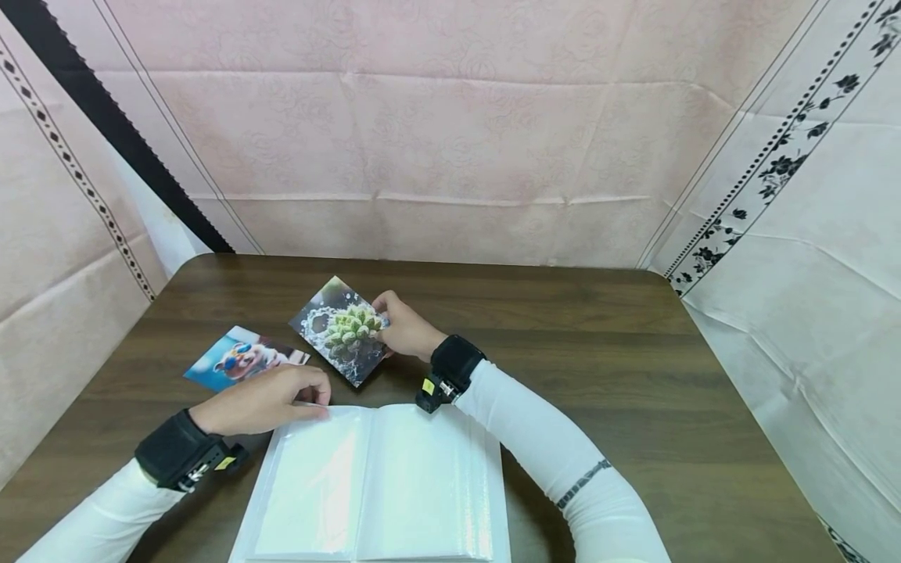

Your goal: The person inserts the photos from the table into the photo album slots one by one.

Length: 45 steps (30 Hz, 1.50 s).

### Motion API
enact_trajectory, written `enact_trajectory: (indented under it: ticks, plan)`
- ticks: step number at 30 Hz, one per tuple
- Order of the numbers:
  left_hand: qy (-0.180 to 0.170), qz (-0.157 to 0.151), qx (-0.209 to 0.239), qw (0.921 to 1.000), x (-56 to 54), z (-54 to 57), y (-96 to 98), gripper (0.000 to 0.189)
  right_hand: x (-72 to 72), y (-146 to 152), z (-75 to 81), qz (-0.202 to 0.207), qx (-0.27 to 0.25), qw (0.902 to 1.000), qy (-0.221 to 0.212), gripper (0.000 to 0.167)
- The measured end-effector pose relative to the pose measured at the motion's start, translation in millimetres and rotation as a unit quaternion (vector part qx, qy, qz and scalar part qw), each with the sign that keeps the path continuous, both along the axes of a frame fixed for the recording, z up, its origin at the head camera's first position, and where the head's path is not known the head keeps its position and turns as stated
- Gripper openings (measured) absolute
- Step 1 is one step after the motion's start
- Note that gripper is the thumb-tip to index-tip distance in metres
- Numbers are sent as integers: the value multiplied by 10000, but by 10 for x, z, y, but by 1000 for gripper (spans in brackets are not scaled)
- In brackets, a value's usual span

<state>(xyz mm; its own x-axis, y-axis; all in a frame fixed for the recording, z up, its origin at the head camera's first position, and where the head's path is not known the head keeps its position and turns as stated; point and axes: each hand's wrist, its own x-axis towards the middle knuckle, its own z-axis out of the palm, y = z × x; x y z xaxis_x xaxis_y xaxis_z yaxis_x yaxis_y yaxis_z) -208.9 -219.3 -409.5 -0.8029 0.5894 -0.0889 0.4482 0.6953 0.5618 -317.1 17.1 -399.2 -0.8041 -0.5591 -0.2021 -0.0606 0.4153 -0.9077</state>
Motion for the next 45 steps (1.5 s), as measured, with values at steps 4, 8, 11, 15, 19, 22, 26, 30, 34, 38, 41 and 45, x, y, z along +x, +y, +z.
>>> enact_trajectory:
  ticks: [4, 8, 11, 15, 19, 22, 26, 30, 34, 38, 41, 45]
  plan:
    - [-47, -23, -26, 10000, -6, -7, -9, 8, 2, 32, -21, 82, -260, 9996, 120, 61]
    - [-60, -49, -55, 10000, -18, -19, -19, 6, 7, 58, -40, 124, -103, 9996, 247, 55]
    - [35, -80, 30, 10000, -26, -29, -22, 7, 23, 72, -49, 55, 91, 9995, 281, 44]
    - [191, -133, 221, 9995, -33, -38, -21, 8, 46, 96, -62, -144, 84, 9992, 351, 34]
    - [203, -139, 301, 9992, -42, -40, -20, 5, 71, 130, -69, -334, -113, 9986, 394, 32]
    - [-20, -40, 312, 9995, -41, -31, -19, 6, 93, 157, -70, -395, -219, 9979, 466, 32]
    - [-298, 65, 336, 9990, -27, -16, -17, 14, 115, 188, -80, -408, -279, 9963, 697, 32]
    - [-282, 138, 293, 9991, -17, -25, -10, 20, 130, 204, -89, -399, -404, 9953, 779, 45]
    - [-231, 126, 307, 9992, -17, -40, -6, 19, 138, 209, -86, -362, -542, 9963, 560, 74]
    - [-221, 34, 398, 9990, -21, -46, -9, 13, 150, 204, -69, -417, -412, 9976, 357, 88]
    - [-249, -4, 421, 9988, -18, -45, -6, 8, 167, 203, -63, -512, -254, 9980, 255, 82]
    - [-328, -19, 436, 9985, -15, -44, -2, 5, 181, 214, -79, -493, -182, 9983, 266, 66]
